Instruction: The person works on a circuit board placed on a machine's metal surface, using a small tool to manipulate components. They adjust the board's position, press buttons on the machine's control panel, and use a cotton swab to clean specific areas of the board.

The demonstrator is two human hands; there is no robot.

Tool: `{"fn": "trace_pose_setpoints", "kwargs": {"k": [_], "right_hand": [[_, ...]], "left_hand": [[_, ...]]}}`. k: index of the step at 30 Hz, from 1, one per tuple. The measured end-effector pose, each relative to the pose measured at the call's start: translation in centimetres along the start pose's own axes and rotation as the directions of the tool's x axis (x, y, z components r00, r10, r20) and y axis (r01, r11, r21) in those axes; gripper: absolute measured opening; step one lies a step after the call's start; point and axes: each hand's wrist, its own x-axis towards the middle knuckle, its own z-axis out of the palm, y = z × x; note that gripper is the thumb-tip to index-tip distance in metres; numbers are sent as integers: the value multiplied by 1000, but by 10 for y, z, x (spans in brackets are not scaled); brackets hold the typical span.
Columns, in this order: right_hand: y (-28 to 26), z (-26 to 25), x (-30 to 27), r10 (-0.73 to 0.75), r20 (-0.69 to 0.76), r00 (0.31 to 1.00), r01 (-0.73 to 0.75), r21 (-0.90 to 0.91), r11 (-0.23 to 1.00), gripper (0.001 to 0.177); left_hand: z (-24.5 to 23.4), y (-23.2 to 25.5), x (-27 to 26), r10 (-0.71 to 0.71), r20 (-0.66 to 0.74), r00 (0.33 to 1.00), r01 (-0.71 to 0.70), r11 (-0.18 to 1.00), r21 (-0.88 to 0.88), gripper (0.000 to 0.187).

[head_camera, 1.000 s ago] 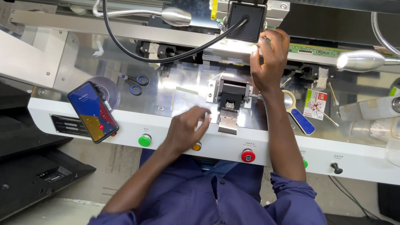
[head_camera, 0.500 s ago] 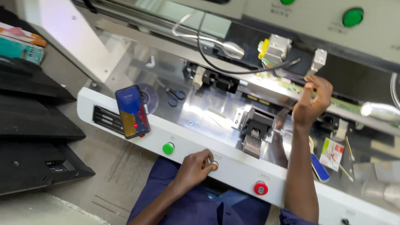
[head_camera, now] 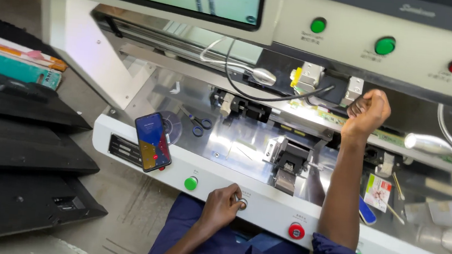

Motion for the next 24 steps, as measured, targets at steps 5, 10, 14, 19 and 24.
{"fn": "trace_pose_setpoints", "kwargs": {"k": [5, 10, 14, 19, 24], "right_hand": [[3, -12, -1, -54, 109, 993, 55, 0, 999, 22], [11, -13, -5, -23, 174, 984, 36, -72, 997, 26], [17, -9, -6, 6, 192, 981, 14, -98, 995, 30], [17, -10, -7, -21, 218, 976, 46, -111, 993, 31], [11, -10, -8, -9, 196, 981, 32, -116, 993, 34]], "left_hand": [[-1, -1, -1, 52, 23, 998, -52, 999, -13, 20], [-6, 5, -1, 45, 51, 998, -44, 999, -23, 21], [-7, 5, 2, 69, 42, 997, -68, 998, -17, 21], [-9, 7, 2, 87, 48, 995, -86, 996, -30, 19], [-10, 8, 3, 66, 51, 996, -64, 997, -40, 18]]}}
